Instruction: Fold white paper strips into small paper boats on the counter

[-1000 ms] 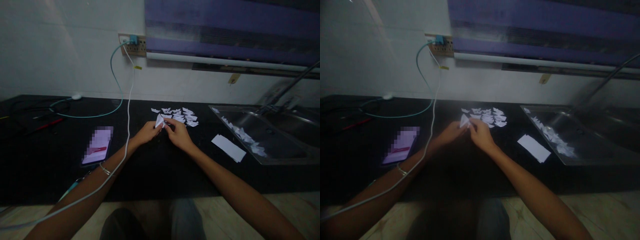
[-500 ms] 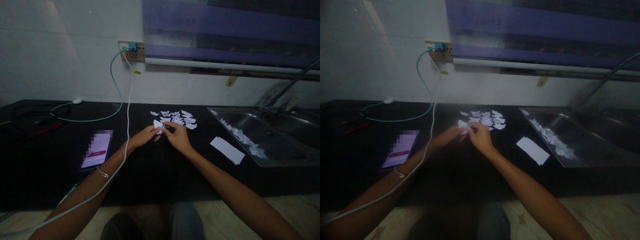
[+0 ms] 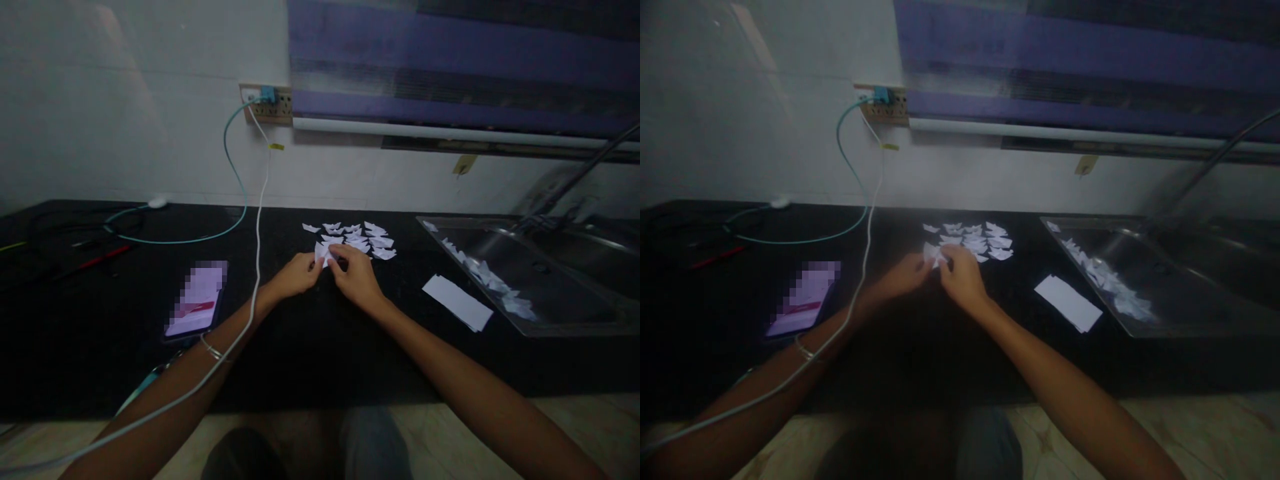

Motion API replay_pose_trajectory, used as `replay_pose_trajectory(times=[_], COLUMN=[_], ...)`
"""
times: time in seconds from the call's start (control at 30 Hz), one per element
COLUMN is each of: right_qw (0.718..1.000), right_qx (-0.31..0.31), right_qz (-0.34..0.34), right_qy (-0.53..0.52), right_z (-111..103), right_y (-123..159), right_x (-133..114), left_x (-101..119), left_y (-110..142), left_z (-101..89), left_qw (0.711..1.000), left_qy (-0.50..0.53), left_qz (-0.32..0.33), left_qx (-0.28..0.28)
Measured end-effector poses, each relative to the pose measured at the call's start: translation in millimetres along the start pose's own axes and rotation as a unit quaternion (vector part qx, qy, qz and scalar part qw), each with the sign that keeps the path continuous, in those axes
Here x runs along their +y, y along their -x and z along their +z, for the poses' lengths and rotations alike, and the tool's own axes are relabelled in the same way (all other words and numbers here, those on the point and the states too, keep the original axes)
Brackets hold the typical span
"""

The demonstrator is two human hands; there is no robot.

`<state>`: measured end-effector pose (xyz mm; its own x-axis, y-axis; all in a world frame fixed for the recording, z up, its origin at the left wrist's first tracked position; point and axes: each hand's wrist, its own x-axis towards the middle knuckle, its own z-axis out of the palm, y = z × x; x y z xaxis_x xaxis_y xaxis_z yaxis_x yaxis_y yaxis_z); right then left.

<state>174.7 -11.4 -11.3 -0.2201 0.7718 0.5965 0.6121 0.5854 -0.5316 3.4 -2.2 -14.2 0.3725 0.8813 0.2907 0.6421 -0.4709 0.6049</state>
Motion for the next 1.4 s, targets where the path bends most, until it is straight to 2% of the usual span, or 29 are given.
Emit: replay_pose_trajectory(times=[0.13,0.33,0.47,0.57,0.63,0.8,0.97,1.03,1.1,1.2,1.27,1.33,1.4], right_qw=[0.999,0.996,0.993,0.988,0.983,0.972,0.968,0.967,0.968,0.984,0.991,0.983,0.968], right_qx=[0.018,0.037,0.018,-0.031,-0.062,-0.099,-0.109,-0.11,-0.107,-0.064,0.003,0.061,0.067], right_qz=[-0.032,-0.079,-0.114,-0.153,-0.172,-0.207,-0.2,-0.202,-0.205,-0.168,-0.095,0.002,0.086], right_qy=[0.027,0.013,0.002,0.002,0.008,0.052,0.11,0.114,0.094,-0.003,-0.095,-0.174,-0.227], right_z=[-3.4,-5.0,-6.3,-9.6,-12.5,-18.6,-22.2,-24.1,-25.8,-25.5,-21.6,-15.0,-7.6], right_y=[1.3,0.8,-0.6,-2.5,-3.8,-4.7,-4.6,-4.7,-4.4,-3.7,-4.0,-5.1,-6.7], right_x=[-5.7,-8.6,-6.6,-6.0,-6.4,-11.5,-18.6,-19.9,-20.4,-20.0,-18.9,-16.2,-11.9], left_x=[-2.6,-6.8,-7.5,-6.4,-5.8,-6.7,-2.5,1.8,6.2,10.0,10.2,9.4,8.9], left_y=[-2.2,-3.4,-2.9,-3.8,-4.7,-3.9,2.8,3.5,2.1,-1.1,-2.0,-1.3,0.5], left_z=[1.8,3.4,-1.4,-6.6,-8.7,-9.8,-13.9,-15.4,-16.4,-17.5,-17.1,-15.1,-12.1], left_qw=[0.999,0.998,0.978,0.948,0.935,0.932,0.932,0.93,0.943,0.966,0.973,0.976,0.979], left_qy=[0.017,0.058,0.196,0.306,0.341,0.355,0.355,0.359,0.326,0.252,0.227,0.214,0.201], left_qz=[-0.026,-0.023,-0.022,0.0,0.006,-0.011,-0.038,-0.05,-0.056,-0.045,-0.034,-0.029,-0.024], left_qx=[0.011,-0.011,-0.061,-0.089,-0.094,-0.071,-0.061,-0.053,-0.047,-0.027,-0.007,0.004,0.007])
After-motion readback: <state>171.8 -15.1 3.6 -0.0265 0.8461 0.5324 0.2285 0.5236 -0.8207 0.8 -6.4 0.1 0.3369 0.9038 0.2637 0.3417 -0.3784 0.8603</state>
